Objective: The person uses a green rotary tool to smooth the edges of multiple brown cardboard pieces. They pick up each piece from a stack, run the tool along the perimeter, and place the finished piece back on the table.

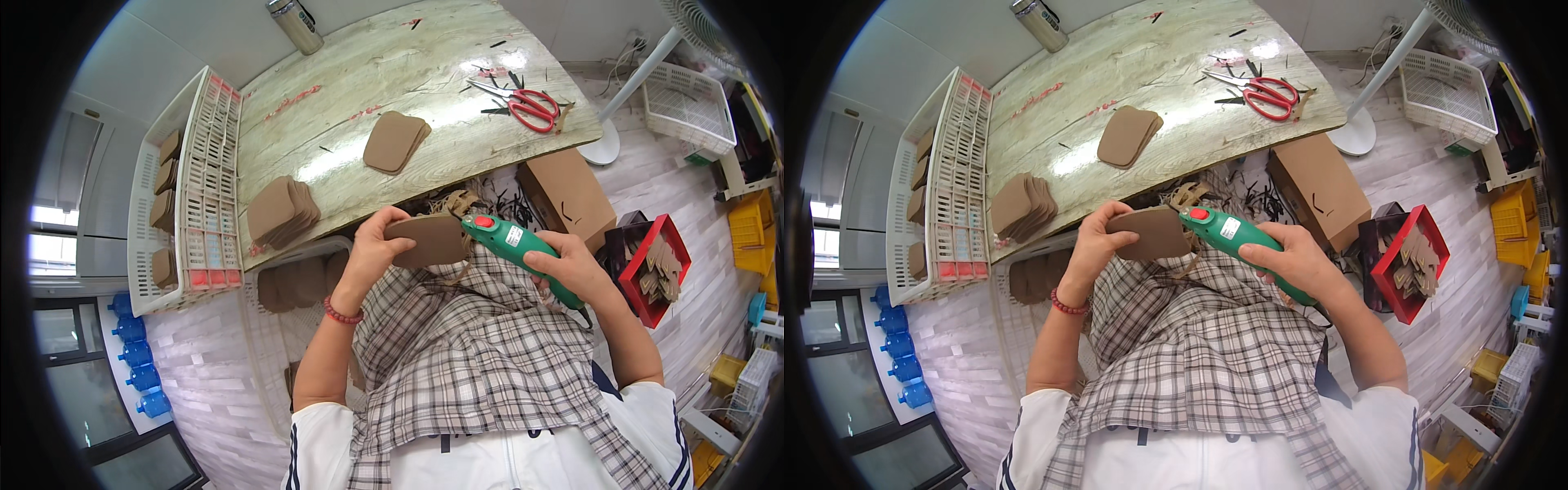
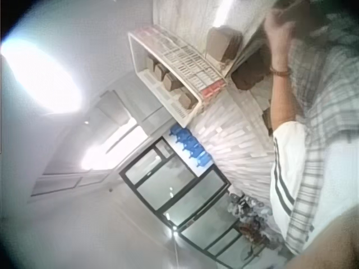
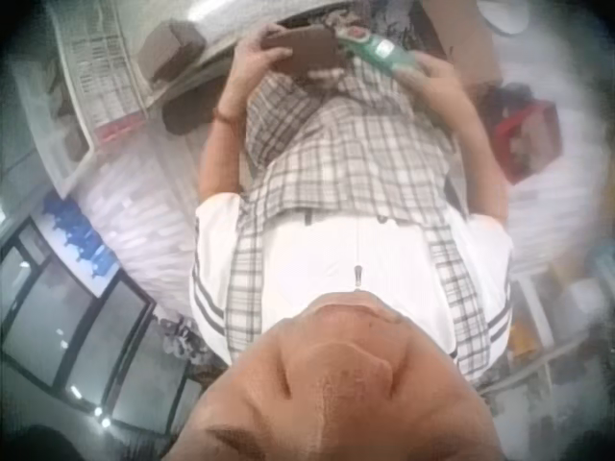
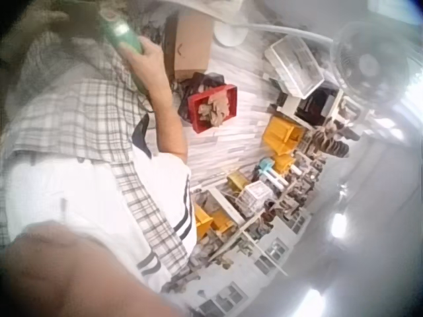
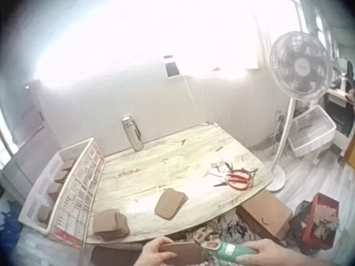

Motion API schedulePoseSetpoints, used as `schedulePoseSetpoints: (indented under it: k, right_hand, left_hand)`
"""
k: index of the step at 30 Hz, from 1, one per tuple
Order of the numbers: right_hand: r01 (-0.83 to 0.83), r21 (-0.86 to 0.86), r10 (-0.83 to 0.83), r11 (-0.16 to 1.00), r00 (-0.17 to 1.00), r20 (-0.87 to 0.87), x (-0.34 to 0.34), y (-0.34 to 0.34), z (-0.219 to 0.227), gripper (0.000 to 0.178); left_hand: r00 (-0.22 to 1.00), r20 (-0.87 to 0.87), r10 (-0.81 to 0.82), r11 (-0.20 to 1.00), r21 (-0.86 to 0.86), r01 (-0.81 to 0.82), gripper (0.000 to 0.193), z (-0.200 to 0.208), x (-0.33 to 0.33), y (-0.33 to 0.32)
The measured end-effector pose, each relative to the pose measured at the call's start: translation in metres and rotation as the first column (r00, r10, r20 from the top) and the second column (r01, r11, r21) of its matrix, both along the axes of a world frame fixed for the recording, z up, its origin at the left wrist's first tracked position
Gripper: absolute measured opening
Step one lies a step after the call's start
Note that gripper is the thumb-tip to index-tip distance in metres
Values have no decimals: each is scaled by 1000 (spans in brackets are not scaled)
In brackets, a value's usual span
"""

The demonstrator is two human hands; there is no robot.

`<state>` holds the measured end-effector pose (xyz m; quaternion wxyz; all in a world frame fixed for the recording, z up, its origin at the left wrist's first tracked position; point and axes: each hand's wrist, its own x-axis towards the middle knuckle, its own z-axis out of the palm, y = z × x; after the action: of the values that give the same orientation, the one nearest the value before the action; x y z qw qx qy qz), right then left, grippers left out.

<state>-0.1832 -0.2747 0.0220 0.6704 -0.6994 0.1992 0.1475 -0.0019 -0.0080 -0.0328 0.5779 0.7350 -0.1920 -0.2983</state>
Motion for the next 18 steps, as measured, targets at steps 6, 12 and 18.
schedulePoseSetpoints:
  k: [6, 12, 18]
  right_hand:
    - [-30, 52, 32, 998, 999, -34, 0, 3, 0, 35]
    - [-76, 52, 76, 996, 997, -12, 3, 9, -1, 33]
    - [-96, 27, 96, 995, 995, -12, 6, 13, -2, 32]
  left_hand:
    - [961, -220, 170, 940, -256, -225, 20, -6, 3, 12]
    - [954, -269, 134, 954, -225, -197, 16, -5, 2, 11]
    - [955, -295, 23, 981, -176, -78, 16, -1, -2, 4]
